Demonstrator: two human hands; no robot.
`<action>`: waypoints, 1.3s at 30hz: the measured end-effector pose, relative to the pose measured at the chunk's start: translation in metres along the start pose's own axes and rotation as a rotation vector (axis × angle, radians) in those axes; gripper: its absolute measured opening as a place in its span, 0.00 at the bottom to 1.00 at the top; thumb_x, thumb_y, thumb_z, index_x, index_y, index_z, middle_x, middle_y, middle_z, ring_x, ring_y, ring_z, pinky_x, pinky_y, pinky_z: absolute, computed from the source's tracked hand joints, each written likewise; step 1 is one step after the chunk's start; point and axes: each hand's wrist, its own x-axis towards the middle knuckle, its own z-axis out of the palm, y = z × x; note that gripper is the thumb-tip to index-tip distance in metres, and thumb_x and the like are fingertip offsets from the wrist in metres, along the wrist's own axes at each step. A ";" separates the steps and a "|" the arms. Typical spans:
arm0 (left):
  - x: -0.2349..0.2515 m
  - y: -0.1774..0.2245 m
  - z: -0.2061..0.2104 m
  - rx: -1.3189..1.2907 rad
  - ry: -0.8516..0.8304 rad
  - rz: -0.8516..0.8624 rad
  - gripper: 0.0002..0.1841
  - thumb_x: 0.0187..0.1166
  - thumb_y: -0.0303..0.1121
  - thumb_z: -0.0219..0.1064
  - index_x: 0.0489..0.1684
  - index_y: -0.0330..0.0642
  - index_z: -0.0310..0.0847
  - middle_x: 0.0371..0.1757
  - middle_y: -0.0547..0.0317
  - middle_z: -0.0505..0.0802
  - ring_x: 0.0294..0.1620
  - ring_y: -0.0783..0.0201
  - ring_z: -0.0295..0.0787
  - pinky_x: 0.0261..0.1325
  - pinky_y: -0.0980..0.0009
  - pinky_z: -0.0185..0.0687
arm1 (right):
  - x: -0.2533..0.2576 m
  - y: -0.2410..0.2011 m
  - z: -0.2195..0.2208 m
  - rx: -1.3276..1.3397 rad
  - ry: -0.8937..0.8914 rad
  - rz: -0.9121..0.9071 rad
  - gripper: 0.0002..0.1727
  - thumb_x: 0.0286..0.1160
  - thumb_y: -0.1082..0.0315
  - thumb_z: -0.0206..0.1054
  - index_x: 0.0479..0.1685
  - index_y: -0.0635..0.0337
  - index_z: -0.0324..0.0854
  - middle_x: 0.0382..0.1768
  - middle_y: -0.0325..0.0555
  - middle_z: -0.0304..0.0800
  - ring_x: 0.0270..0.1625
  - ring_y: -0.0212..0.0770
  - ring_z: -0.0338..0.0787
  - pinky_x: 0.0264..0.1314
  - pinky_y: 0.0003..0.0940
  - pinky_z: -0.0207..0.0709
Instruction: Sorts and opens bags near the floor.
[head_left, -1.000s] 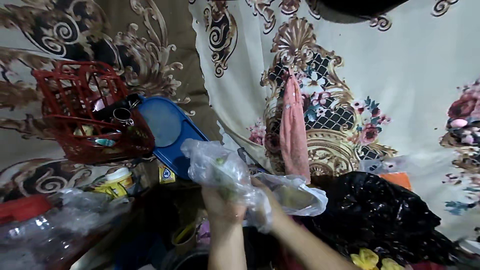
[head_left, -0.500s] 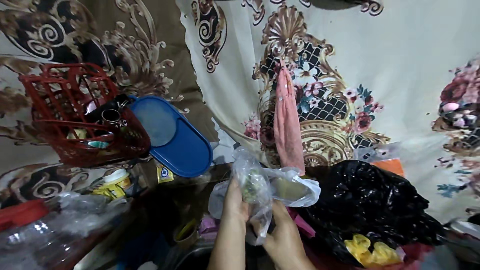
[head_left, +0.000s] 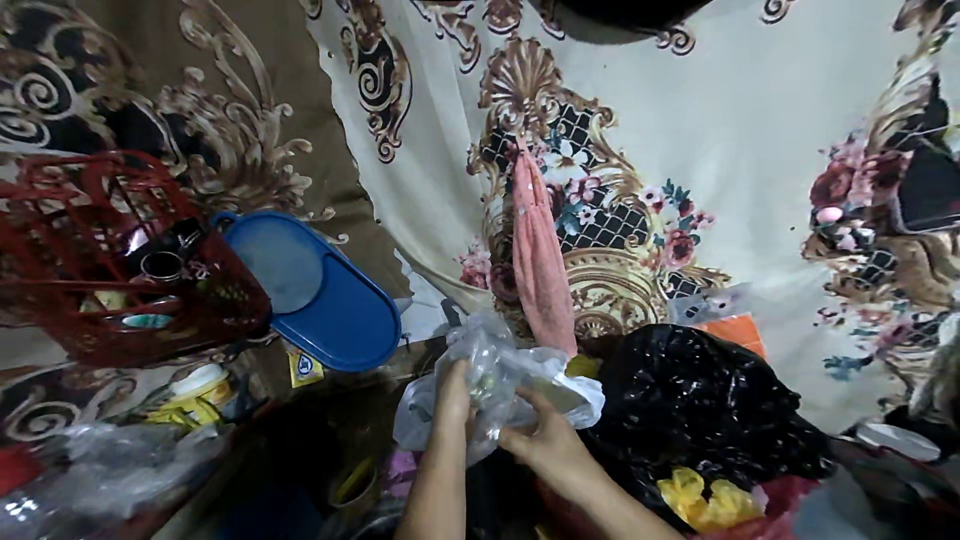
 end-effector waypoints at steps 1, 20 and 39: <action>0.000 0.000 -0.003 0.024 -0.013 0.000 0.22 0.94 0.41 0.49 0.73 0.33 0.74 0.63 0.37 0.86 0.60 0.49 0.85 0.61 0.51 0.82 | 0.004 0.001 -0.003 -0.049 -0.025 0.002 0.63 0.50 0.45 0.86 0.91 0.59 0.56 0.83 0.62 0.66 0.65 0.49 0.88 0.57 0.43 0.89; 0.025 0.035 -0.007 1.129 -0.428 -0.044 0.42 0.71 0.46 0.78 0.85 0.38 0.65 0.73 0.35 0.83 0.74 0.41 0.80 0.76 0.41 0.73 | 0.040 -0.011 -0.003 -0.355 0.019 -0.107 0.81 0.39 0.30 0.85 0.96 0.63 0.40 0.91 0.69 0.49 0.88 0.60 0.65 0.83 0.54 0.70; 0.022 0.035 -0.007 1.028 -0.475 -0.112 0.47 0.83 0.73 0.45 0.81 0.36 0.73 0.80 0.35 0.78 0.83 0.40 0.70 0.84 0.37 0.60 | 0.028 -0.004 -0.019 -0.367 -0.064 -0.127 0.77 0.44 0.34 0.87 0.96 0.60 0.41 0.88 0.64 0.60 0.84 0.55 0.73 0.83 0.52 0.72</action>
